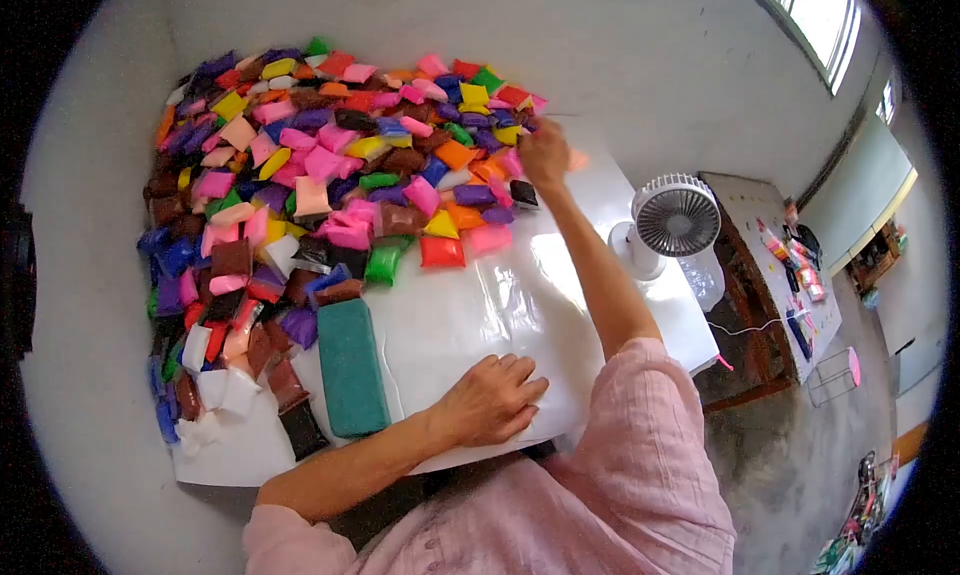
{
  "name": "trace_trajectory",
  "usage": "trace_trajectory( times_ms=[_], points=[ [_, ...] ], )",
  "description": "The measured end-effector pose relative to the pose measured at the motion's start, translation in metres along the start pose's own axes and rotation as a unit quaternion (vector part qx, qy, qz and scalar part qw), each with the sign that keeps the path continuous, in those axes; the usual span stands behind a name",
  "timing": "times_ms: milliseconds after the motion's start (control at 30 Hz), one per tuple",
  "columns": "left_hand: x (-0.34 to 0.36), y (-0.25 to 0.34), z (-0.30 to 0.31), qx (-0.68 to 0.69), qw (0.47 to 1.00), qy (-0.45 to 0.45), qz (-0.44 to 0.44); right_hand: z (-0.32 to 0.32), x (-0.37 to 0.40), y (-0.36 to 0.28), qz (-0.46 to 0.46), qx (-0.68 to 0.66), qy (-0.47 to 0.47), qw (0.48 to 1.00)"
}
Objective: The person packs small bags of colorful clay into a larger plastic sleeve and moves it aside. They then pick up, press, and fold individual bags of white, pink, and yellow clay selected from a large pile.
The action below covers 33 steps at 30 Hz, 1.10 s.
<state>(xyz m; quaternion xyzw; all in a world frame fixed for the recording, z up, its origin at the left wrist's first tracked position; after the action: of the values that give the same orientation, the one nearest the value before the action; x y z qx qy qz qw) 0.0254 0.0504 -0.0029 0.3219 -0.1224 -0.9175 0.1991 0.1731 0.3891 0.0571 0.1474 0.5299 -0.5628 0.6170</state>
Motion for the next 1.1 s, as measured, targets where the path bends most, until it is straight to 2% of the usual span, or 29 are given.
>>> trace_trajectory(
  times_ms=[33,133,200,300,400,433,567,633,733,867,900,933,1000,1100],
  points=[
    [-0.001,0.0,0.0,0.005,1.0,-0.004,0.002,0.01,-0.003,0.017,-0.078,0.047,-0.022,0.996],
    [-0.001,-0.001,0.0,0.013,1.0,-0.013,0.009,-0.007,-0.012,0.08,-0.155,0.178,-0.116,0.965],
    [-0.001,-0.002,-0.001,0.016,1.0,-0.013,0.009,-0.013,-0.011,0.097,-0.141,0.254,-0.155,0.944],
    [-0.001,-0.002,-0.002,0.003,1.0,-0.014,0.007,-0.034,-0.001,0.113,-0.095,0.273,-0.281,0.915],
    [0.0,-0.002,-0.001,-0.002,1.0,0.004,0.002,-0.039,0.011,0.109,-0.058,0.283,-0.298,0.91],
    [0.0,-0.002,-0.001,0.002,1.0,0.0,0.004,-0.034,0.015,0.103,-0.034,0.266,-0.259,0.928],
    [-0.001,0.0,0.001,-0.005,1.0,-0.019,0.004,-0.023,0.018,0.102,-0.061,0.214,-0.267,0.938],
    [-0.002,0.001,0.002,-0.018,1.0,-0.02,0.002,0.002,0.016,0.076,-0.094,0.145,-0.267,0.948],
    [0.0,0.002,0.002,-0.026,1.0,-0.012,-0.001,0.043,0.031,0.009,0.02,0.039,-0.22,0.974],
    [-0.001,0.001,0.002,-0.018,1.0,-0.006,-0.006,0.073,0.065,-0.064,0.112,-0.115,-0.206,0.965],
    [-0.001,0.002,0.003,-0.017,1.0,-0.006,-0.007,0.071,0.073,-0.074,0.131,-0.11,-0.223,0.96],
    [-0.001,0.002,0.003,-0.016,1.0,-0.005,-0.006,0.071,0.081,-0.086,0.189,-0.083,-0.201,0.958],
    [-0.001,0.002,0.004,-0.015,1.0,-0.002,-0.004,0.065,0.088,-0.101,0.206,-0.06,-0.216,0.953],
    [-0.001,0.001,0.002,-0.004,1.0,-0.008,-0.002,0.056,0.085,-0.109,0.214,-0.054,-0.181,0.959]
  ],
)
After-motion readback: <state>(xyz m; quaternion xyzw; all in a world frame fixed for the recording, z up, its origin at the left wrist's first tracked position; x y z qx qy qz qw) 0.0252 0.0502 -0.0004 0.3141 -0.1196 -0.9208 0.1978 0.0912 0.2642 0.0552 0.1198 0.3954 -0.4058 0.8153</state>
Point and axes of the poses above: each hand's wrist, its own x-axis away from the middle knuckle, its own z-axis out of the back of the hand, y = z × x, the point moved 6 cm from there along -x, towards the middle knuckle, and after that the axes turned 1 degree about x, right-handed, at the moved point
